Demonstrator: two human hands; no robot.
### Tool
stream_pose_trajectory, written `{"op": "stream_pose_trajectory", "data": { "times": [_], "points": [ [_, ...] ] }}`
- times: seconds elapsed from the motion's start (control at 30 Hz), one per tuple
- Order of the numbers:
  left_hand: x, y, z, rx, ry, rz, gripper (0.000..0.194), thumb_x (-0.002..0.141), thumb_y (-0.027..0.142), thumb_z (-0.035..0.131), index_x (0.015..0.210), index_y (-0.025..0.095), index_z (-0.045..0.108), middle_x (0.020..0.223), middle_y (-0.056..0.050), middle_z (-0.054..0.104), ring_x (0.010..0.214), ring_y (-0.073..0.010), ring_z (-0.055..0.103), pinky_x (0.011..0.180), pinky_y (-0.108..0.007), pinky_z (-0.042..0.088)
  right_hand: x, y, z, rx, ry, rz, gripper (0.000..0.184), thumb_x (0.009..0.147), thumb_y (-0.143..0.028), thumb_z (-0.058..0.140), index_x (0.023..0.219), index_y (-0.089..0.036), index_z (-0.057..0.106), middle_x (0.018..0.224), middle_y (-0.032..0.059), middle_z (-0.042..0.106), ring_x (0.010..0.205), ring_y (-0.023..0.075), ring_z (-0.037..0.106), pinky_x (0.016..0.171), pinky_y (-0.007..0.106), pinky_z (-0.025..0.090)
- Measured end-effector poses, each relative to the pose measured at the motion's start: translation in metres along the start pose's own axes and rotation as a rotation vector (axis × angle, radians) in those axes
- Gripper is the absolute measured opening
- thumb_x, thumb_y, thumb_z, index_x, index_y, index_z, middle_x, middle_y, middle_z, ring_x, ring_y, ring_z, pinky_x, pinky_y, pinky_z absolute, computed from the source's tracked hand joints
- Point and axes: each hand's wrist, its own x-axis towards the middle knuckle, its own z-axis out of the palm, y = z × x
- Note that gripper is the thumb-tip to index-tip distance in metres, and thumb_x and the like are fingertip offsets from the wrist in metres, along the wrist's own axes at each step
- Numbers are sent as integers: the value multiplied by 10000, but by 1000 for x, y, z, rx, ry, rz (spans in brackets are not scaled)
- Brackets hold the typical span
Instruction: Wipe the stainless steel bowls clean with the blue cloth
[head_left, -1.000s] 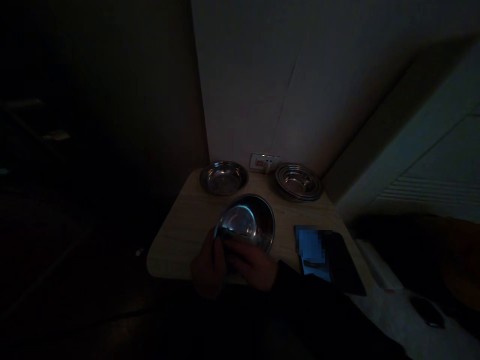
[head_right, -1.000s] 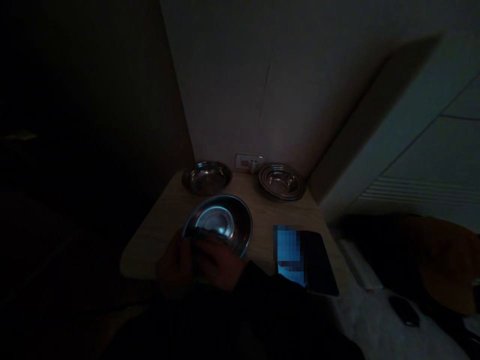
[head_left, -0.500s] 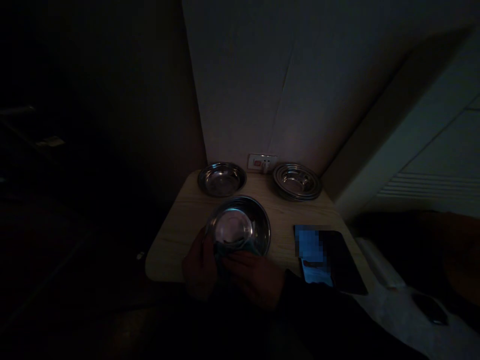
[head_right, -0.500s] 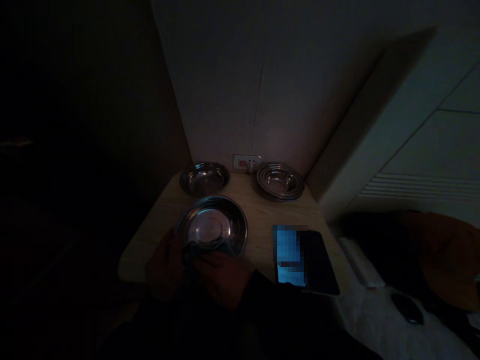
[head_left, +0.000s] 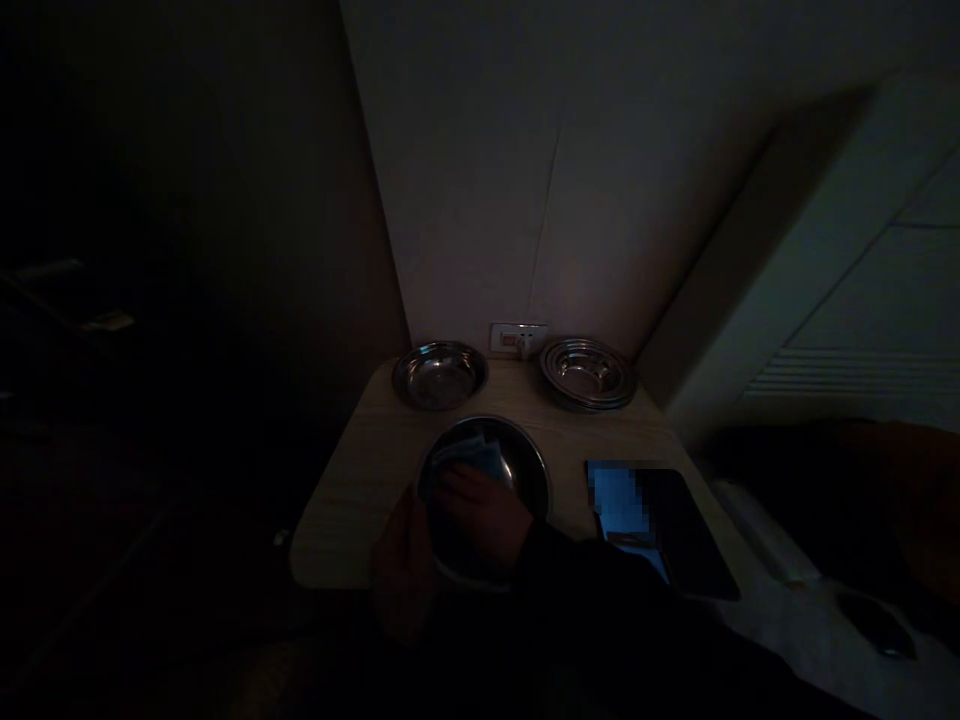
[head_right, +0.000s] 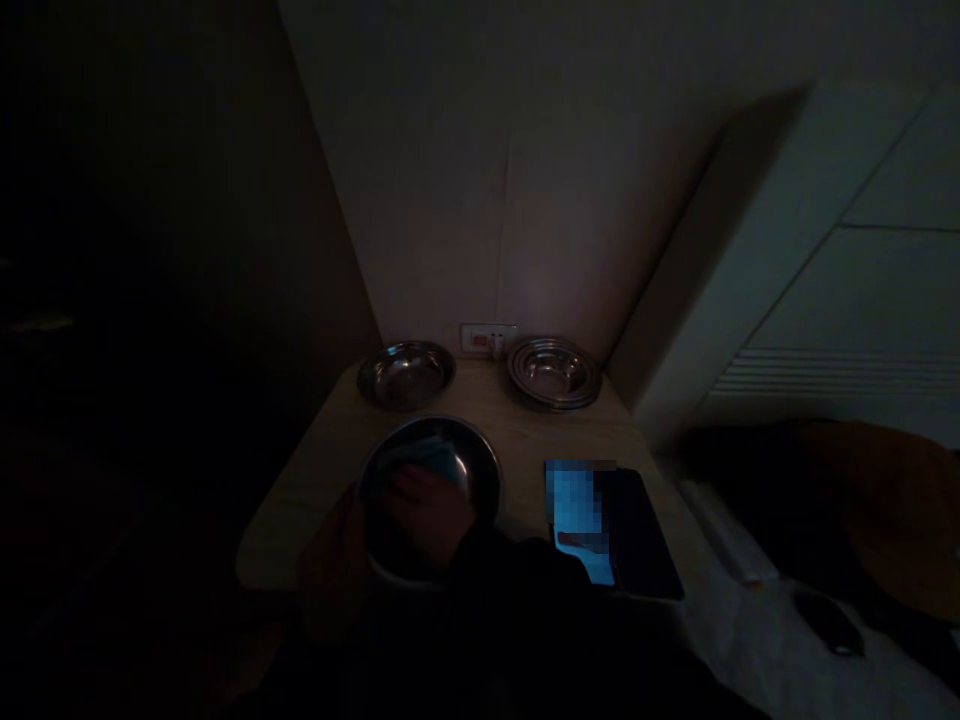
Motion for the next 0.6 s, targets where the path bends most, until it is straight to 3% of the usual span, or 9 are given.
{"op": "stream_pose_trajectory", "data": {
  "times": [0.1,0.2,0.27,0.37,0.43,0.5,0.6],
  "points": [
    [-1,-3,0,33,70,-42,437,830,356,389,1146,118,576,1181,-127,607,1099,-221,558,905,-300,451,12,20,-10,-153,-77,106,356,892,-151,423,1242,-141,485,1316,126,471,1259,216,345,1021,383,344],
    [-1,-3,2,39,105,-52,431,829,362,398,1143,130,580,1167,-130,615,1089,-235,564,893,-320,457,0,33,-26,-182,-122,190,317,871,-89,397,1145,-99,555,1194,186,549,1157,259,452,920,442,422],
    [-1,-2,4,33,111,-68,428,835,373,392,1146,149,581,1154,-121,624,1070,-237,575,872,-328,468,-14,28,-32,-167,-183,187,243,841,-83,437,971,-106,641,1026,167,631,1024,256,546,848,412,466],
    [1,0,5,10,115,-79,421,835,403,395,1123,175,600,1133,-101,640,1050,-230,587,853,-315,476,-25,10,-26,-85,-272,83,152,798,-126,530,818,-179,671,863,50,673,860,173,609,780,270,489],
    [3,-2,5,-4,91,-66,410,831,412,396,1078,179,626,1105,-95,655,1031,-229,596,856,-319,476,-20,0,-17,-8,-247,3,162,793,-146,549,890,-211,662,912,9,671,886,134,602,817,220,467],
    [5,-6,4,-16,54,-71,412,829,414,394,1063,174,633,1100,-100,656,1019,-235,602,865,-337,474,-7,-4,-7,40,-170,-35,223,816,-149,525,1008,-195,630,1058,36,641,1019,145,554,914,246,420],
    [5,-13,4,-55,53,-85,425,830,405,393,1096,158,613,1160,-114,622,1075,-237,570,916,-349,444,13,7,-3,-45,-126,92,325,854,-163,481,1173,-184,536,1275,89,509,1224,192,384,989,340,365]
  ]
}}
